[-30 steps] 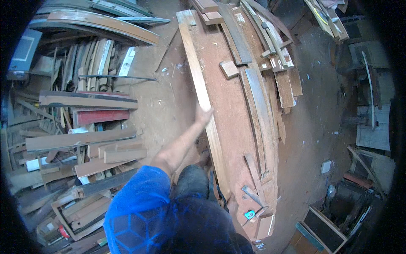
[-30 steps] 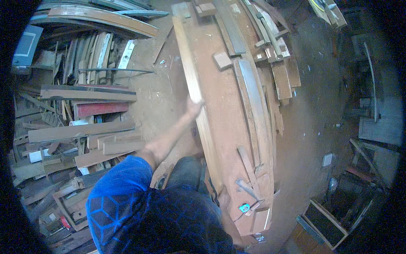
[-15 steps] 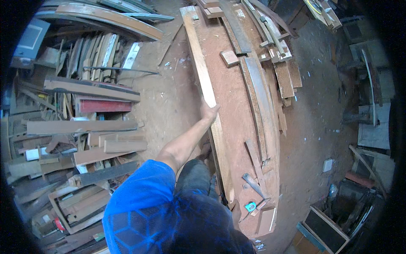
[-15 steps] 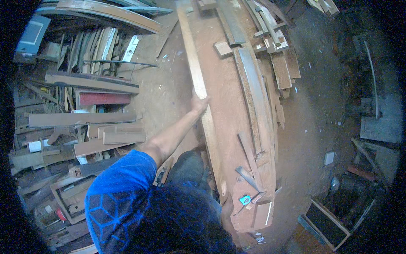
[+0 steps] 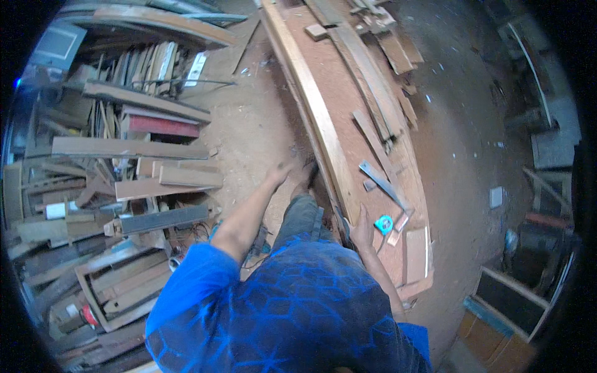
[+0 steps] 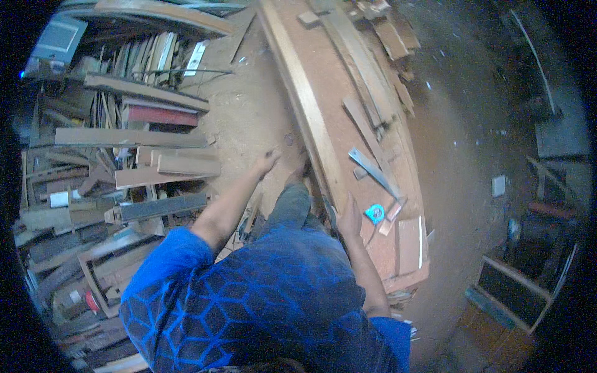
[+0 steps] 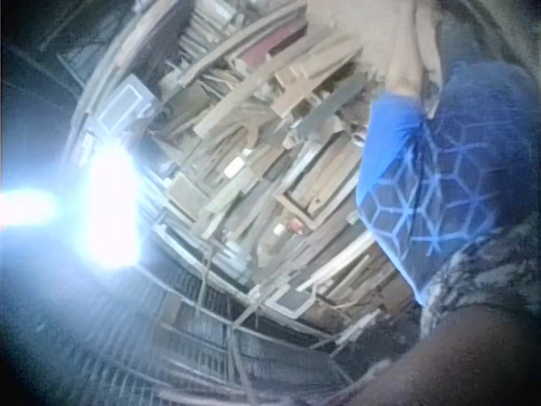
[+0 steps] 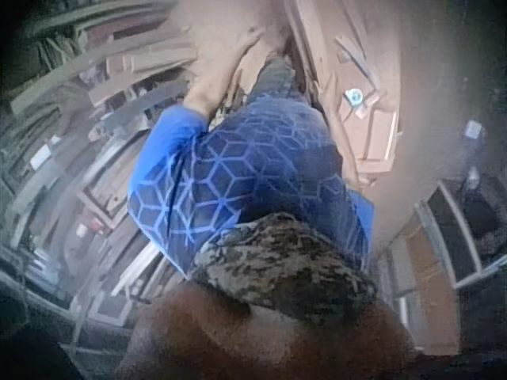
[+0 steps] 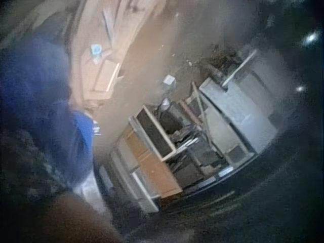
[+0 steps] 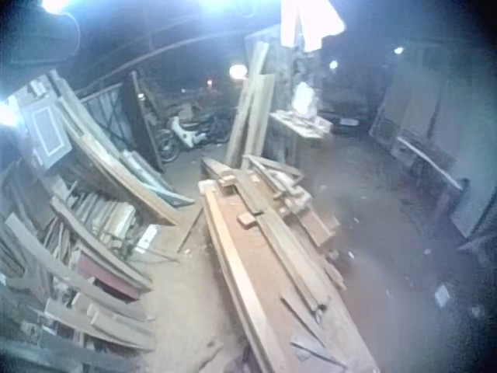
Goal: The person uses a circular saw to cut a long wooden plank on a workbench. They then move the cut piece aside and use a handheld electric planer to smooth the surface of the remaining plank. The person handles various pieces of wood and tools in a cluttered workshop environment.
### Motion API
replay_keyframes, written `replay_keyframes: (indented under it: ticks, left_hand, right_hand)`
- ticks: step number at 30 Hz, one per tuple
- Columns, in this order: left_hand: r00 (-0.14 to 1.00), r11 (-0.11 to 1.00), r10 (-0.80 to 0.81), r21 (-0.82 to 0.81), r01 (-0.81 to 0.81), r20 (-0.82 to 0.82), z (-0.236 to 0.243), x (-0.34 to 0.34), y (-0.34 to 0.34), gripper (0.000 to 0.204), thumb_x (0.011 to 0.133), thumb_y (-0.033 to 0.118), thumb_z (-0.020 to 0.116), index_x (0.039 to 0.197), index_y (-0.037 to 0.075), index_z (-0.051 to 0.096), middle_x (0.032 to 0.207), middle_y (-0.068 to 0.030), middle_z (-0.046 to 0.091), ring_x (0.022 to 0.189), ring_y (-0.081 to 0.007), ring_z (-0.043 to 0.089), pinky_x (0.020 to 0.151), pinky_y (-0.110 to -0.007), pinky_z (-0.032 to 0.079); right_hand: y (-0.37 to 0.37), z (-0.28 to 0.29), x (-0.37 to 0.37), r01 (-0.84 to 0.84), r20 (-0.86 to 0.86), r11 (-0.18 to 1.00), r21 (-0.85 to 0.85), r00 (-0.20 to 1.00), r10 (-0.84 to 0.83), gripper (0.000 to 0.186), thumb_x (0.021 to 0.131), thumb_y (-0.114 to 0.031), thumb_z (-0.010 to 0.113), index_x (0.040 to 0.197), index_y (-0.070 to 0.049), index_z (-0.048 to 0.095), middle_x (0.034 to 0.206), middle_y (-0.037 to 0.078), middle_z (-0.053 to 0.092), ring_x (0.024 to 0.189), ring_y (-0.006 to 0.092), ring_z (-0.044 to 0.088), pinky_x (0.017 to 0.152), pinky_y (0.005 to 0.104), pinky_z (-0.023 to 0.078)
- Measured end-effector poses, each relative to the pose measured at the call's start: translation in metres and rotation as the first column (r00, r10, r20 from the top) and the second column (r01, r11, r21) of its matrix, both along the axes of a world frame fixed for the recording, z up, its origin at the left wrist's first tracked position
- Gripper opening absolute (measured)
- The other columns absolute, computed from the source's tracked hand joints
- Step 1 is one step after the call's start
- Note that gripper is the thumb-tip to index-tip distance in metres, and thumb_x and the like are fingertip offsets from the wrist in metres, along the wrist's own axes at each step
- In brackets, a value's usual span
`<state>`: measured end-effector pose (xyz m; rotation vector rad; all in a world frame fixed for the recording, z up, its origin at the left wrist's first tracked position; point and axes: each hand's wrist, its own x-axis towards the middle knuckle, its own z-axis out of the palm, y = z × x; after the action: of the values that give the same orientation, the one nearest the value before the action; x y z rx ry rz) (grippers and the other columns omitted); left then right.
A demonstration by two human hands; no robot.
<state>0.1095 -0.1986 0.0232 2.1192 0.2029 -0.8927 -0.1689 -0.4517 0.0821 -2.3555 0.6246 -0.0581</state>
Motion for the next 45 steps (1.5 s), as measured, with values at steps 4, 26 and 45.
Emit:
replay_keyframes:
  ticks: [4, 26, 45]
  left_hand:
    - [0.979, 0.991, 0.069, 0.130, -0.045, -0.190, -0.003, -0.156, 0.107, 0.050, 0.092, 0.043, 0.067, 0.118, 0.000, 0.068, 0.105, -0.0197, 0.072, 0.090, -0.0326, 0.070, 0.082, -0.044, 0.054]
    - [0.909, 0.912, -0.410, 0.022, 0.410, 0.079, 0.058, -0.287, -0.162, 0.147, 0.069, 0.065, 0.084, 0.154, -0.017, -0.005, 0.132, -0.0419, 0.054, 0.124, -0.0420, 0.060, 0.104, -0.046, 0.050]
    - [0.958, 0.963, -0.229, -0.102, 0.248, 0.175, 0.031, -0.209, -0.143, 0.113, 0.089, 0.051, 0.071, 0.163, 0.007, 0.000, 0.140, -0.0349, 0.053, 0.128, -0.0471, 0.056, 0.109, -0.046, 0.045]
  right_hand:
    - [-0.002, -0.010, -0.074, 0.060, -0.070, 0.998, 0.036, 0.996, -0.057, 0.071, 0.080, -0.031, 0.081, 0.134, 0.004, 0.049, 0.122, 0.031, 0.062, 0.112, 0.0489, 0.061, 0.095, 0.0529, 0.050]
    - [0.007, 0.006, -0.245, 0.024, -0.331, 0.988, -0.153, 0.941, -0.074, 0.077, 0.077, -0.046, 0.082, 0.121, 0.010, 0.054, 0.091, 0.033, 0.067, 0.083, 0.0513, 0.066, 0.075, 0.0575, 0.053]
    - [0.011, 0.013, -0.141, 0.020, -0.203, 0.992, -0.124, 0.978, -0.045, 0.071, 0.077, -0.037, 0.081, 0.126, 0.009, 0.055, 0.101, 0.031, 0.068, 0.092, 0.0488, 0.067, 0.079, 0.0550, 0.054]
